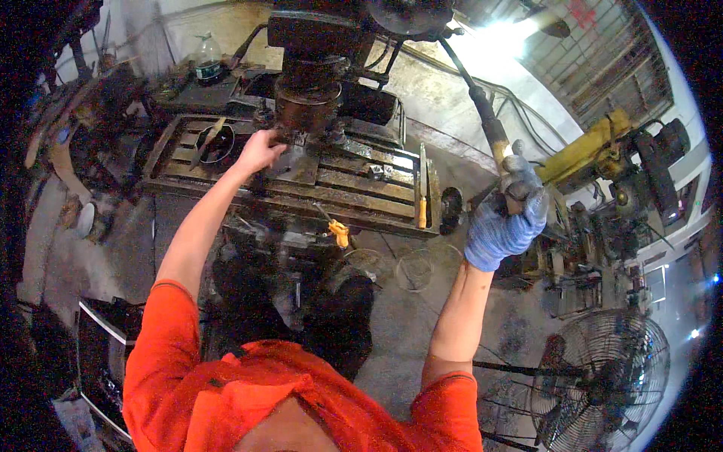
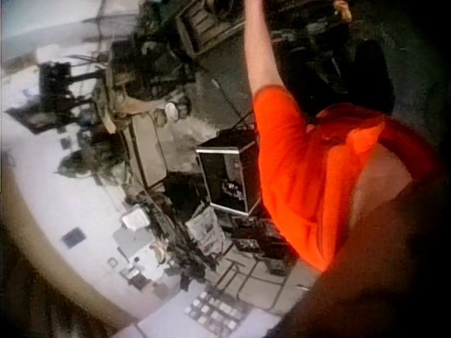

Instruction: The person uses a milling machine to process metal parts, moving them from the workspace to a storage tray.

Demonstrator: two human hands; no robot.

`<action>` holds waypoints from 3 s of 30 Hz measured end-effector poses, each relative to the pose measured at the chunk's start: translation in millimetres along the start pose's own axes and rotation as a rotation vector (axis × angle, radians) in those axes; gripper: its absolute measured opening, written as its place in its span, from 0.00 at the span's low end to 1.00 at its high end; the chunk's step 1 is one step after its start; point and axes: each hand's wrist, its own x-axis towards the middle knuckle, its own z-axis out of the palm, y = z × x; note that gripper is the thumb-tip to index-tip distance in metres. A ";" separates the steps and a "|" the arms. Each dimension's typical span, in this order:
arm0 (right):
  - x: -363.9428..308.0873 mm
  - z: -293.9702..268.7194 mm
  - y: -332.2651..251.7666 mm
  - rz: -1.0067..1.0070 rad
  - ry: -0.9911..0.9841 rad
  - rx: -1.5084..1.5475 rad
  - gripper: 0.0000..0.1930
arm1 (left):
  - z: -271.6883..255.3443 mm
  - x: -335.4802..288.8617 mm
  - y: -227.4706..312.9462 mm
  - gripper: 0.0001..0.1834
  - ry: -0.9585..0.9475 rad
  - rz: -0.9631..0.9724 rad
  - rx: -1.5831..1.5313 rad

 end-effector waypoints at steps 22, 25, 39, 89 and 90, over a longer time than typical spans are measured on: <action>-34.1 -10.2 23.1 -0.005 -0.032 -0.001 0.17 | -139.8 -179.6 -17.2 0.12 0.228 -0.033 -0.052; -36.2 -11.5 26.5 0.193 0.023 0.361 0.17 | -165.2 -204.3 -21.1 0.12 0.276 -0.067 -0.110; -22.8 -12.5 5.0 0.221 0.054 0.335 0.15 | -318.2 -493.8 -139.5 0.13 0.726 -0.413 0.312; -116.2 -51.6 47.7 0.449 -0.468 -0.524 0.07 | -274.5 -390.5 -78.0 0.09 0.818 -0.205 -0.400; -153.8 -27.8 39.0 0.959 -0.530 -0.365 0.11 | -265.8 -378.1 -71.4 0.10 0.790 -0.175 -0.408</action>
